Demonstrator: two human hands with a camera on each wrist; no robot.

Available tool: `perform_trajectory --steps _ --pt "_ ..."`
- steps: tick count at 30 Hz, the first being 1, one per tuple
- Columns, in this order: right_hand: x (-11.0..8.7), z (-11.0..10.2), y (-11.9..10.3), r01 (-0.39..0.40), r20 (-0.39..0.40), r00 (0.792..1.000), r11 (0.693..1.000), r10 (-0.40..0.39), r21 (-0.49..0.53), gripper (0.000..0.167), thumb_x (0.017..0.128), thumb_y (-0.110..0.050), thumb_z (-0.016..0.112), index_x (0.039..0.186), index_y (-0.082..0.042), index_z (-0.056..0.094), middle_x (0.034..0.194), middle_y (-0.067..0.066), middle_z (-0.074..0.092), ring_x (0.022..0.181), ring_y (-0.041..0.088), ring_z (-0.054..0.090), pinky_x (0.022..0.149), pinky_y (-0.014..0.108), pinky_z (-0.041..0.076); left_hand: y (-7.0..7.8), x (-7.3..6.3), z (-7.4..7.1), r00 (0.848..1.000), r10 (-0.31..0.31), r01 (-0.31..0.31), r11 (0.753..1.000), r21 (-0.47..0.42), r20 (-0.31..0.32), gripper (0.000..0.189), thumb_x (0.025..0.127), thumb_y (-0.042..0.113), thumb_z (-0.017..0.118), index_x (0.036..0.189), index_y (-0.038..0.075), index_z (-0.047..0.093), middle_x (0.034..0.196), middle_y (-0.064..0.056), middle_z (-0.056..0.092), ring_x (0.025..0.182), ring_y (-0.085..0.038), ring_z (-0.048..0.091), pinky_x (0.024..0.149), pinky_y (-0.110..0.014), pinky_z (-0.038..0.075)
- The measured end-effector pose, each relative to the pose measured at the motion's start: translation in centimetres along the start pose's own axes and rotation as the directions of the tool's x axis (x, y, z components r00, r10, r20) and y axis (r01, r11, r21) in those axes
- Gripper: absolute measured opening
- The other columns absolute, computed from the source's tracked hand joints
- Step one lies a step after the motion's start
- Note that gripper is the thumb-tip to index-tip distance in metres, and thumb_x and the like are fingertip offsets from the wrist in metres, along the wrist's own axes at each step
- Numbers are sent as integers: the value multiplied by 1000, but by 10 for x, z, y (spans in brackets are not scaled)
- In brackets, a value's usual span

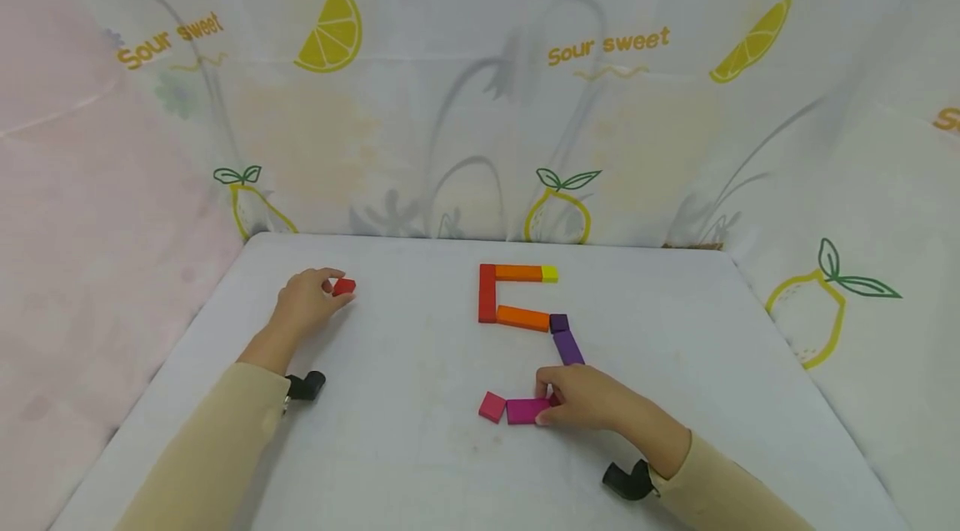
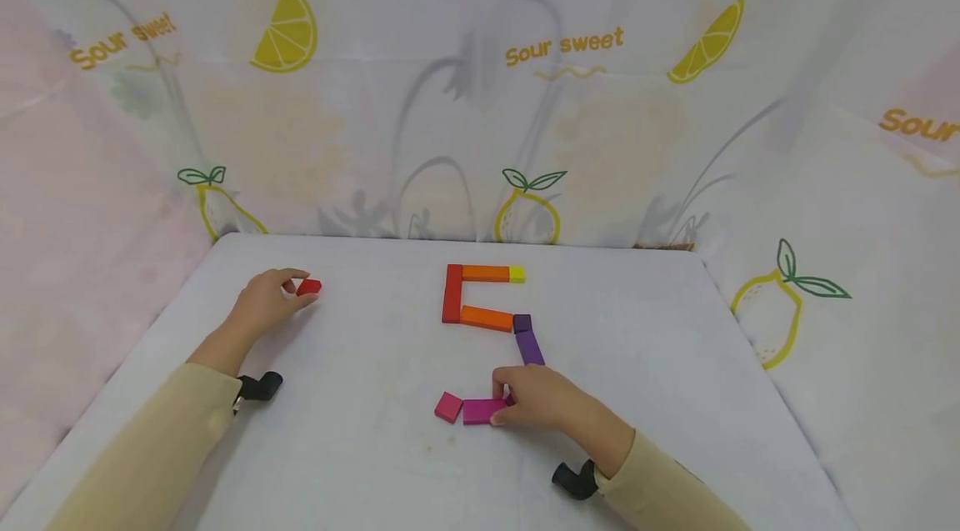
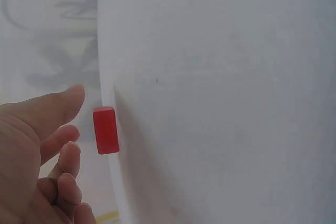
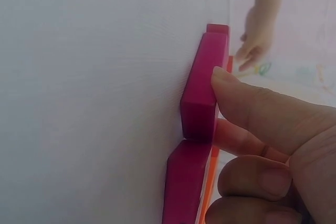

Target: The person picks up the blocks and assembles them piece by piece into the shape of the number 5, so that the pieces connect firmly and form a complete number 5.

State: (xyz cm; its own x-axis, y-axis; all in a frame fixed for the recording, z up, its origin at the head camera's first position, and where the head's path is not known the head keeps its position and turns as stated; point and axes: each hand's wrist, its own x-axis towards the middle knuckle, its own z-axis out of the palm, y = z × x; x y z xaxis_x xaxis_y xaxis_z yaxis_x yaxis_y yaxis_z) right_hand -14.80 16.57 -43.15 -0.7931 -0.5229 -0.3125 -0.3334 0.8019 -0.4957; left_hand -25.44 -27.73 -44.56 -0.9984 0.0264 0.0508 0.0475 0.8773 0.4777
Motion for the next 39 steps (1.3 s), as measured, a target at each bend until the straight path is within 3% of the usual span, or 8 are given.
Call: perform_trajectory --steps 7,15,27,39 --pt "0 0 1 8 2 1000 1000 -8 -4 24 84 -32 81 92 -24 61 70 -7 54 66 12 52 60 28 41 -9 12 2 997 -38 37 999 6 64 59 91 35 72 137 2 56 98 -14 59 87 -31 53 72 -40 40" --pt "0 0 0 -3 8 1000 1000 3 0 23 84 -32 82 92 -25 61 69 -8 54 66 11 52 60 28 41 -13 15 -3 993 -24 27 999 -20 114 56 91 29 73 136 0 57 94 -13 57 83 -28 52 71 -37 40" --pt "0 -2 -2 4 -2 1000 1000 -4 0 23 84 -30 82 92 -24 61 71 -8 55 68 12 53 61 29 42 -12 13 -3 991 -22 31 998 -63 132 45 89 27 75 123 0 63 92 -12 56 84 -28 52 72 -36 40" --pt "0 -1 -1 10 -8 1000 1000 -10 -9 23 84 -30 82 92 -23 61 70 -8 55 67 11 52 60 28 41 -7 10 -1 989 -24 32 998 -51 149 42 87 31 77 114 1 64 86 -8 53 79 -25 50 69 -35 38"
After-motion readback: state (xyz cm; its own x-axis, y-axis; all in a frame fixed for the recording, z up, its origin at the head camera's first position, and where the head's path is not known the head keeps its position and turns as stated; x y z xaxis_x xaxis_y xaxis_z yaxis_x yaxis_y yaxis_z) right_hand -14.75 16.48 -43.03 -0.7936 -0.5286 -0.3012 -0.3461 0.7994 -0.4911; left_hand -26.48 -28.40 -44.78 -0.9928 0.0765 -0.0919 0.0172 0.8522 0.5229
